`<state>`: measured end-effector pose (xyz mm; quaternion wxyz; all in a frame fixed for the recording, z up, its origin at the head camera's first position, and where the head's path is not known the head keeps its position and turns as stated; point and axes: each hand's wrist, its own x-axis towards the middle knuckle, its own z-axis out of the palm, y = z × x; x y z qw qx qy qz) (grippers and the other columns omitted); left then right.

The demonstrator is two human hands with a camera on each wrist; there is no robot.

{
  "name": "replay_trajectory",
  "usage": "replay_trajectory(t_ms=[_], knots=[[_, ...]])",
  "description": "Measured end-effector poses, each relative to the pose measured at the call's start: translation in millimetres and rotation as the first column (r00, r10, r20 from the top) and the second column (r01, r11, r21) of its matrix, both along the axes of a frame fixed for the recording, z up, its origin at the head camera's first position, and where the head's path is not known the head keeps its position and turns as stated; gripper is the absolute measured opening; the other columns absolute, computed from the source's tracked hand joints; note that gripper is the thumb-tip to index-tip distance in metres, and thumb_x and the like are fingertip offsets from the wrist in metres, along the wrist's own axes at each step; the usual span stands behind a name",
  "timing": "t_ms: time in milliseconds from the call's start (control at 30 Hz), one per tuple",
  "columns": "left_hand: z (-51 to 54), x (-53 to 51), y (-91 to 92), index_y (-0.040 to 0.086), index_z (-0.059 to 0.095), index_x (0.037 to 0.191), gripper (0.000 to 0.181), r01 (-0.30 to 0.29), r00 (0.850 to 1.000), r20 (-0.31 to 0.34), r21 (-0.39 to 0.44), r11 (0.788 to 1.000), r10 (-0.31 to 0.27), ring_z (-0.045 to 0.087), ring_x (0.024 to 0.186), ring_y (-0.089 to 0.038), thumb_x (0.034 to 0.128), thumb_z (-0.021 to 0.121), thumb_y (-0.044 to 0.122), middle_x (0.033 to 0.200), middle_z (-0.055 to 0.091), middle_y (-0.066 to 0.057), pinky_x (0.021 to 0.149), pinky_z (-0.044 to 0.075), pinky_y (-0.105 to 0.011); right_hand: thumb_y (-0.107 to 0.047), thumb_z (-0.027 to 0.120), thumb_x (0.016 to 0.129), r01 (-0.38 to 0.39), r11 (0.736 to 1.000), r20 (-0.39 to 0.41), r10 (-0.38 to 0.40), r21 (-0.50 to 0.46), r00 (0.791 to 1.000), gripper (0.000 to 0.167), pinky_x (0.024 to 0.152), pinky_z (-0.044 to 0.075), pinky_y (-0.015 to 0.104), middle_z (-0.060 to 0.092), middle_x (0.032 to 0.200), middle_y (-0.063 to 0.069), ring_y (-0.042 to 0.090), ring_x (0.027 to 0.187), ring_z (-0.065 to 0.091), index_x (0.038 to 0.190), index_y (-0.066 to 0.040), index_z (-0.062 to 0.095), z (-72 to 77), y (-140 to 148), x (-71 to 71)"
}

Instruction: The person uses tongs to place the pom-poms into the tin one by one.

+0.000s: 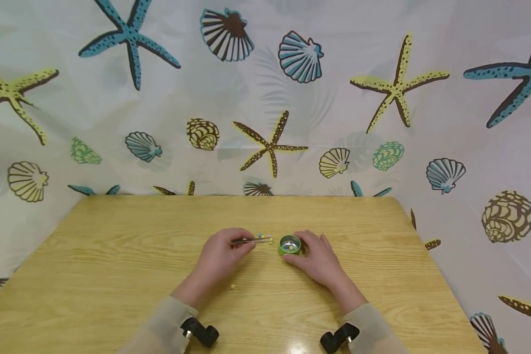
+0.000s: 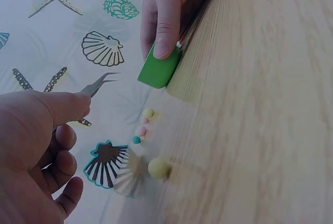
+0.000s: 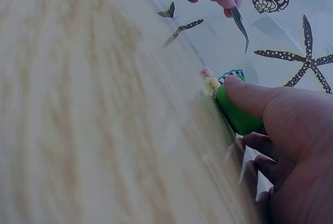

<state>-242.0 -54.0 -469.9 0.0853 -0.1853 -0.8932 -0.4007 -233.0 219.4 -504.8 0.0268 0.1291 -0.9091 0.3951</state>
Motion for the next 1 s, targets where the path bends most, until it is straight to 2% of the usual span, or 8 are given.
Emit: replay_trajectory(t_ms=[167, 333, 633, 833, 1000], knots=[[-2.0, 2.3, -18.2, 0.021, 0.085, 0.107, 0.005, 0.018, 1.0, 0.015, 0.009, 1.0, -0.019, 0.064, 0.088, -0.013, 0.1019, 0.084, 0.02, 0.103, 0.076, 0.008, 0.08, 0.056, -0.041, -0.034, 0.086, 0.099, -0.001, 1.0, -0.001, 0.001, 0.007, 1.0, 0.062, 0.133, 0.006, 0.062, 0.068, 0.145, 0.013, 0.038, 0.146, 0.056, 0.149, -0.004, 0.064, -1.4, 0, -0.6], [-4.4, 4.5, -39.3, 0.022, 0.084, 0.107, 0.008, 0.045, 0.998, 0.052, 0.032, 0.999, -0.046, 0.067, 0.097, -0.014, 0.1007, 0.085, 0.018, 0.105, 0.074, 0.008, 0.089, 0.058, -0.044, -0.034, 0.086, 0.099, -0.004, 1.0, -0.005, 0.004, 0.009, 1.0, 0.063, 0.133, 0.006, 0.062, 0.068, 0.144, 0.013, 0.038, 0.146, 0.056, 0.149, -0.004, 0.064, -2.5, 1, -1.5], [-13.3, 1.3, -74.7, 0.025, 0.085, 0.108, 0.009, 0.145, 0.984, 0.097, 0.059, 0.988, -0.15, 0.07, 0.102, -0.011, 0.1021, 0.083, 0.018, 0.109, 0.075, 0.01, 0.092, 0.06, -0.041, -0.034, 0.086, 0.1, -0.005, 1.0, -0.005, 0.005, 0.004, 1.0, 0.062, 0.133, 0.006, 0.062, 0.068, 0.144, 0.012, 0.037, 0.146, 0.056, 0.149, -0.004, 0.064, -3.3, 2, -2.6], [-22.0, 1.3, -98.7, 0.027, 0.084, 0.111, 0.009, 0.219, 0.961, 0.156, 0.073, 0.973, -0.228, 0.072, 0.104, -0.013, 0.1032, 0.083, 0.022, 0.112, 0.076, 0.01, 0.093, 0.061, -0.039, -0.036, 0.086, 0.1, -0.005, 1.0, 0.001, 0.005, 0.006, 1.0, 0.063, 0.133, 0.006, 0.062, 0.067, 0.147, 0.013, 0.037, 0.148, 0.054, 0.15, -0.005, 0.063, -4.8, 2, -3.0], [-23.8, 1.8, -113.9, 0.029, 0.083, 0.112, 0.008, 0.255, 0.94, 0.21, 0.093, 0.963, -0.269, 0.072, 0.106, -0.014, 0.1048, 0.081, 0.026, 0.113, 0.076, 0.009, 0.094, 0.06, -0.038, -0.036, 0.086, 0.1, 0.002, 1.0, 0.004, -0.002, 0.006, 1.0, 0.064, 0.133, 0.006, 0.061, 0.066, 0.148, 0.013, 0.037, 0.148, 0.054, 0.151, -0.005, 0.063, -4.2, 2, -3.0]])
